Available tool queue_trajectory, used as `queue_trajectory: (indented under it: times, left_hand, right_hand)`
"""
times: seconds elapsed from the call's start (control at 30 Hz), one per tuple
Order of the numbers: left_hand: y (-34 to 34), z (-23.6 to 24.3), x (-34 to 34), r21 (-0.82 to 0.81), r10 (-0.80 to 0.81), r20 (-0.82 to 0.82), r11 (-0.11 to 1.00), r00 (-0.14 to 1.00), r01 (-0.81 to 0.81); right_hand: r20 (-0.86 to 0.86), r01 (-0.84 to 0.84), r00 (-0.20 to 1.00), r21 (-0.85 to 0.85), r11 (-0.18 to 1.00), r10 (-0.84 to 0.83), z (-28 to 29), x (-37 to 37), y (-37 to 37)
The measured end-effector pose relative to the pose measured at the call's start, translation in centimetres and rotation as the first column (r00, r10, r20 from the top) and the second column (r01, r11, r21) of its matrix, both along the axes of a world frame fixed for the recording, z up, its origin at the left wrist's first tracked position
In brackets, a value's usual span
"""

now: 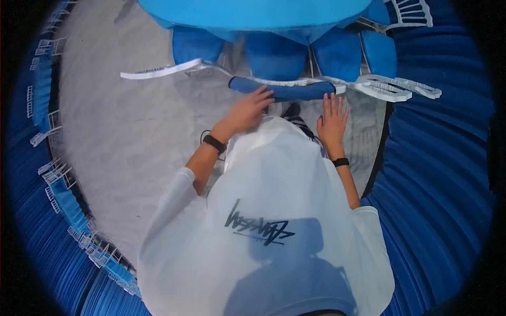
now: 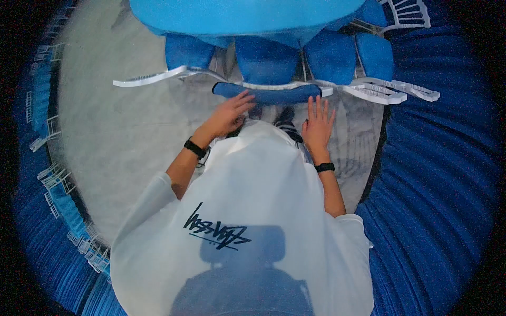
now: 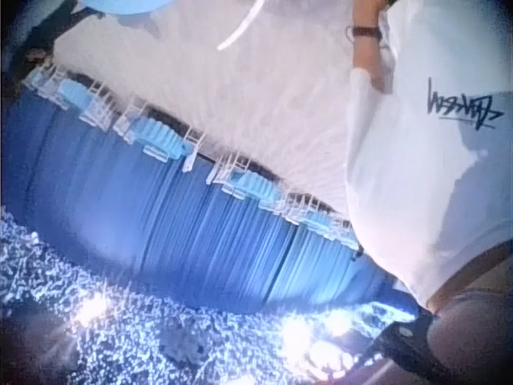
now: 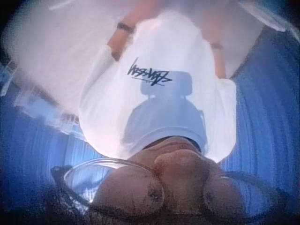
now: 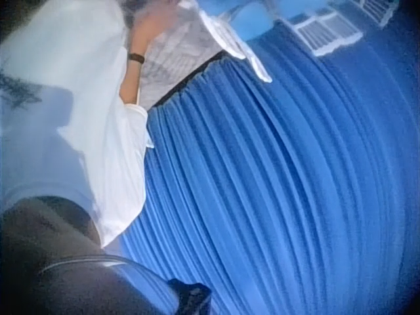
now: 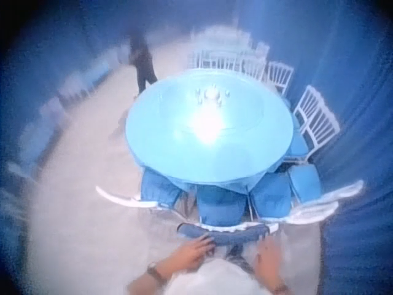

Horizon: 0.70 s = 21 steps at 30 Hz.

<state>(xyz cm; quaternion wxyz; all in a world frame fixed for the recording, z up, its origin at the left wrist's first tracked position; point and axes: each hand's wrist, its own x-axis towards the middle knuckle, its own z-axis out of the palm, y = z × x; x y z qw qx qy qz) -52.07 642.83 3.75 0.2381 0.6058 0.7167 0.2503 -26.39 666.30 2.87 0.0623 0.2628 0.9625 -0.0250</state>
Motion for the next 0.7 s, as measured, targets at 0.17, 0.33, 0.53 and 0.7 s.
queue_trajectory:
  times: [0.17, 0.33, 0.53, 0.7]
  left_hand:
    - [1.0, 0.1, -1.1, 0.078, 0.064, -0.062, 0.995, 0.996, -0.059]
    - [2.0, -3.1, -1.7, -0.129, 0.142, -0.197, 0.977, 0.970, -0.169]
    - [3.0, -3.0, -0.9, -0.174, 0.089, -0.246, 0.976, 0.965, -0.134]
    - [5.1, -3.6, 0.1, -0.120, 0.133, -0.288, 0.977, 0.948, -0.174]
  right_hand:
    - [-0.178, 0.142, 0.972, -0.079, 0.987, -0.154, 1.9, -0.9, -2.0]
    - [-0.185, -0.106, 0.979, -0.135, 0.985, 0.080, 0.5, -5.6, -3.8]
    - [-0.259, -0.122, 0.963, -0.190, 0.974, 0.070, -2.0, -6.3, -2.3]
    - [-0.243, -0.289, 0.938, -0.155, 0.945, 0.247, -2.0, -6.7, 1.0]
